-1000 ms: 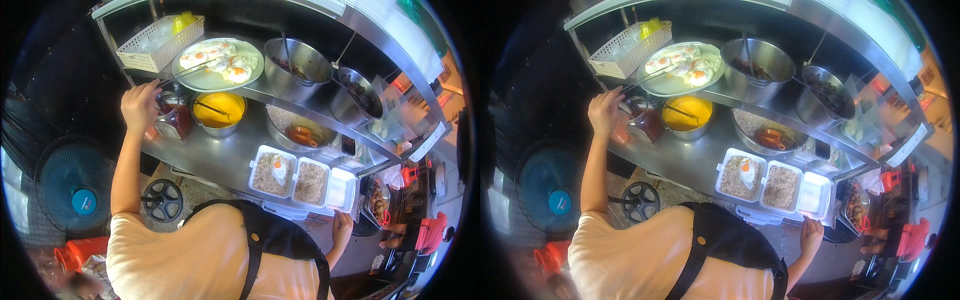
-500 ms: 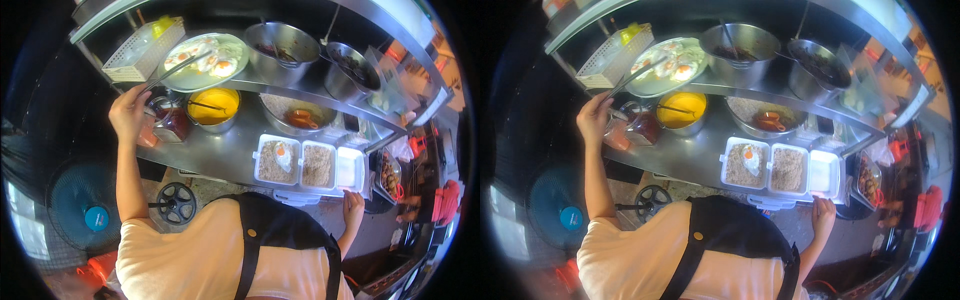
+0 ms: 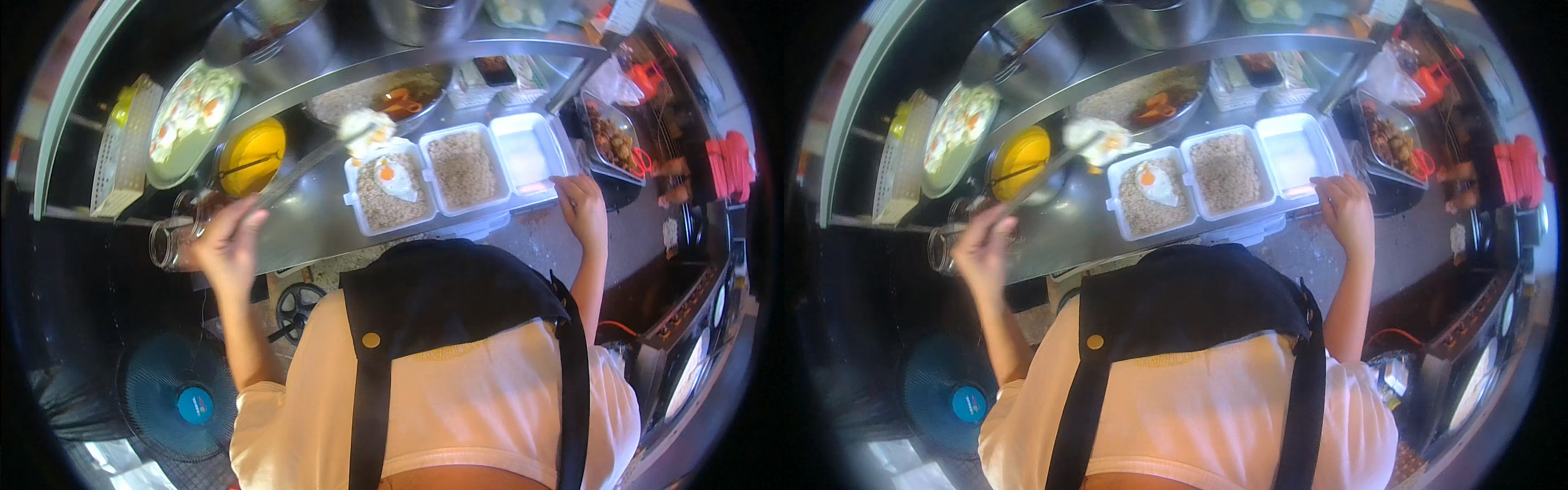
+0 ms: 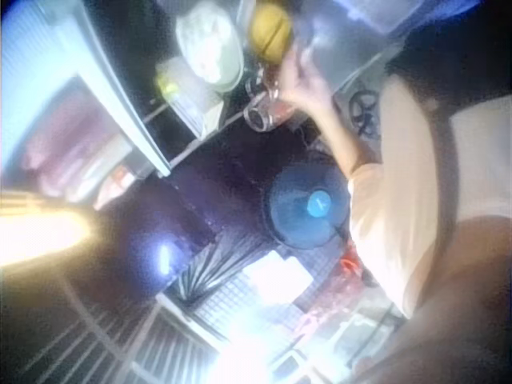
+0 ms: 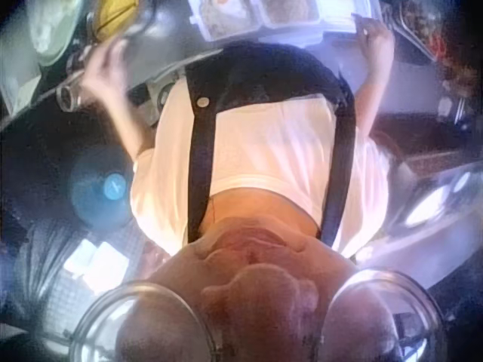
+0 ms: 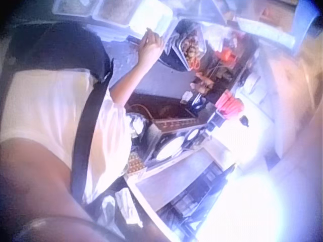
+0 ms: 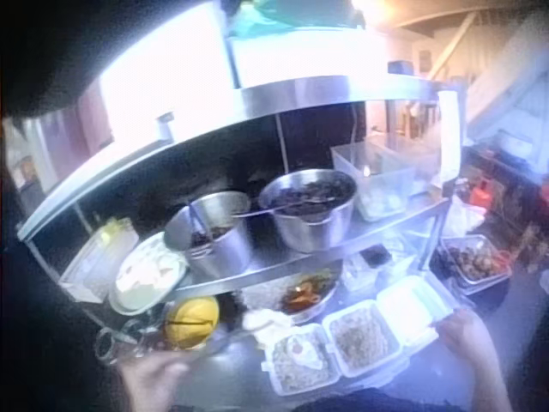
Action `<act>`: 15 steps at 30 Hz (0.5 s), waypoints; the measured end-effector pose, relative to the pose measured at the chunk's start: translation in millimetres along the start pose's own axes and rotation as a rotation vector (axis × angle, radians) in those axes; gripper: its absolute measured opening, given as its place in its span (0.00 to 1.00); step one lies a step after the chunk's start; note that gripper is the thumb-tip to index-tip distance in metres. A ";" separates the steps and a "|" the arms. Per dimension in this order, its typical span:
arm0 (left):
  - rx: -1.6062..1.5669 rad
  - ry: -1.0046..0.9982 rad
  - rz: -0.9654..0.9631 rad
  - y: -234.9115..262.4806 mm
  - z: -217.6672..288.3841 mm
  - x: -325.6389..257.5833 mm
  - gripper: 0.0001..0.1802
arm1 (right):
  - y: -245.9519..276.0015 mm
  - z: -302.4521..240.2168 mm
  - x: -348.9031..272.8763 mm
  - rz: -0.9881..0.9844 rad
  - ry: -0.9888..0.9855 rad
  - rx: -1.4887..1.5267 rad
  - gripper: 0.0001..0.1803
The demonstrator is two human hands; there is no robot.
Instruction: The person assembles two meal boxes by scooping rice into containers, adding fried eggs, cucumber slices, and a dark meat dish. They then add sauces and seasonings, close the containers, and place them into a plastic bag.
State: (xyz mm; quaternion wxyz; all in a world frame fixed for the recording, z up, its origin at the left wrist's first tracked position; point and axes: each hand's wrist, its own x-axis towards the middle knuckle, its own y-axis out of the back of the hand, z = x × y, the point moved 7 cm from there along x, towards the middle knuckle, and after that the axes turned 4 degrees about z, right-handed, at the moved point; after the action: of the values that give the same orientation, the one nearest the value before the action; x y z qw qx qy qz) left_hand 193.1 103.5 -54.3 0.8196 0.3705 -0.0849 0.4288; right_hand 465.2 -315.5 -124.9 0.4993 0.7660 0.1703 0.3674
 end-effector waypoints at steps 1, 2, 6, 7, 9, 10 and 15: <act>0.015 -0.057 -0.011 -27.2 -2.3 -7.4 0.11 | 6.9 7.0 -3.2 0.008 -0.018 -0.010 0.10; 0.042 -0.119 -0.024 -53.7 1.3 -15.1 0.11 | 13.9 14.1 -4.3 0.020 -0.028 -0.024 0.10; 0.177 -0.312 0.086 -152.4 7.9 -48.0 0.10 | 30.8 54.6 -20.2 0.074 -0.031 -0.071 0.08; 0.222 -0.333 0.082 -175.2 6.9 -56.2 0.11 | 35.5 63.9 -25.5 0.060 -0.040 -0.074 0.08; 0.321 -0.372 0.082 -212.3 6.0 -73.8 0.13 | 45.3 81.8 -34.9 0.048 -0.073 -0.068 0.08; 0.384 -0.364 0.001 -230.6 4.2 -82.1 0.14 | 49.8 90.0 -37.6 0.047 -0.083 -0.062 0.08; 0.508 -0.253 -0.287 -267.4 2.3 -113.9 0.19 | 70.4 134.1 -47.2 0.030 -0.125 -0.069 0.07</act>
State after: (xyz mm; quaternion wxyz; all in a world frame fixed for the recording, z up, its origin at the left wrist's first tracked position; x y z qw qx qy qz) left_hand 327.9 -66.6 -247.6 0.7360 0.6219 -0.0234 0.2666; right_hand 524.3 -462.1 -111.8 0.5293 0.7724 0.1145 0.3320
